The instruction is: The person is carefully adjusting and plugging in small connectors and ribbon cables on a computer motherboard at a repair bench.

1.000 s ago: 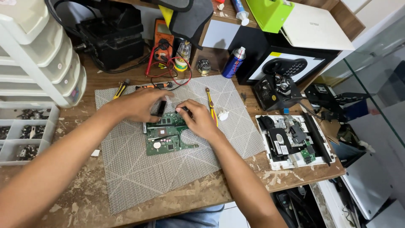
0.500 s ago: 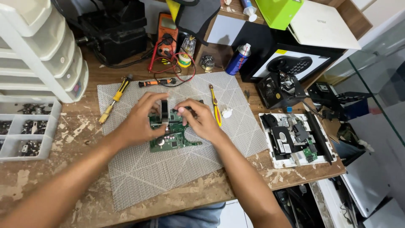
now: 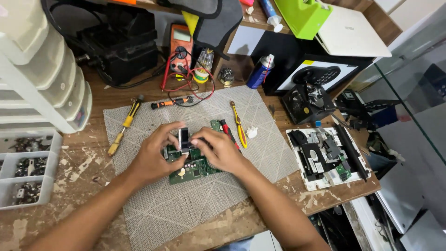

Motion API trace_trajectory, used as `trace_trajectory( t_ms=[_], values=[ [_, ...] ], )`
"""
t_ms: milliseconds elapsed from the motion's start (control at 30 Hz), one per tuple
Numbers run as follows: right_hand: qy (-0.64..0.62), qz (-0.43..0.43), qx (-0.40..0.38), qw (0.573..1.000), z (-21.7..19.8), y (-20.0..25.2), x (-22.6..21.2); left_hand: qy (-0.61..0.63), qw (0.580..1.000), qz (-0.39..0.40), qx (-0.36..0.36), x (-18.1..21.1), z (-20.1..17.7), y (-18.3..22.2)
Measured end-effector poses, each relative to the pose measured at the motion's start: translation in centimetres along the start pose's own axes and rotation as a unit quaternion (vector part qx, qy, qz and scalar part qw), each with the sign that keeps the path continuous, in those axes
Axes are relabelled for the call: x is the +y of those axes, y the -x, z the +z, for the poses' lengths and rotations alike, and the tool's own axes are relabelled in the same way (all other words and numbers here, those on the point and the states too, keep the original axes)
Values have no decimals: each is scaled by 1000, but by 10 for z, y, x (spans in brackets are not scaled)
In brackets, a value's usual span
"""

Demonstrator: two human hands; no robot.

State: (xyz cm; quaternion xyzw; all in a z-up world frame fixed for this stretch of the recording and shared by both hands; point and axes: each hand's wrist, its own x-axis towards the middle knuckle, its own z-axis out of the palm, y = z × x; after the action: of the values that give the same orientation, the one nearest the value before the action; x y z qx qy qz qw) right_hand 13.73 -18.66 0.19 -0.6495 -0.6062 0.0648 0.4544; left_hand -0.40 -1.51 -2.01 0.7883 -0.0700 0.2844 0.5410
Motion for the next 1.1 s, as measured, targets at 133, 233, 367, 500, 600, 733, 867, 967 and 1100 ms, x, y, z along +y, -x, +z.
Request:
trace_trajectory(
  t_ms=[133, 233, 367, 500, 600, 733, 867, 967, 1100],
  values=[
    [-1, 16, 33, 999, -6, -5, -7, 11, 1000, -7, 0, 4, 0, -1],
    [-3, 12, 72, 997, -8, -8, -9, -10, 1000, 9, -9, -3, -1, 0],
    [5, 12, 77, 997, -8, -8, -16, -29, 999, 25, -10, 10, -1, -1],
    [-11, -11, 59, 998, -8, -12, -21, -45, 998, 37, -9, 11, -2, -1],
    [-52, 5, 53, 997, -8, -13, -29, -51, 997, 46, -28, 30, -6, -6],
    [-93, 12, 52, 994, -11, -15, -34, -41, 997, 56, -22, 31, -6, -7],
    [-129, 20, 50, 990, -11, -15, -33, -33, 998, 51, -29, 31, -5, -6],
    [-127, 12, 49, 991, -10, -14, -31, -28, 998, 45, -40, 32, -6, -7],
    [-58, -11, 26, 998, -8, -16, -32, -26, 998, 32, -50, 28, -5, -4]
  ],
)
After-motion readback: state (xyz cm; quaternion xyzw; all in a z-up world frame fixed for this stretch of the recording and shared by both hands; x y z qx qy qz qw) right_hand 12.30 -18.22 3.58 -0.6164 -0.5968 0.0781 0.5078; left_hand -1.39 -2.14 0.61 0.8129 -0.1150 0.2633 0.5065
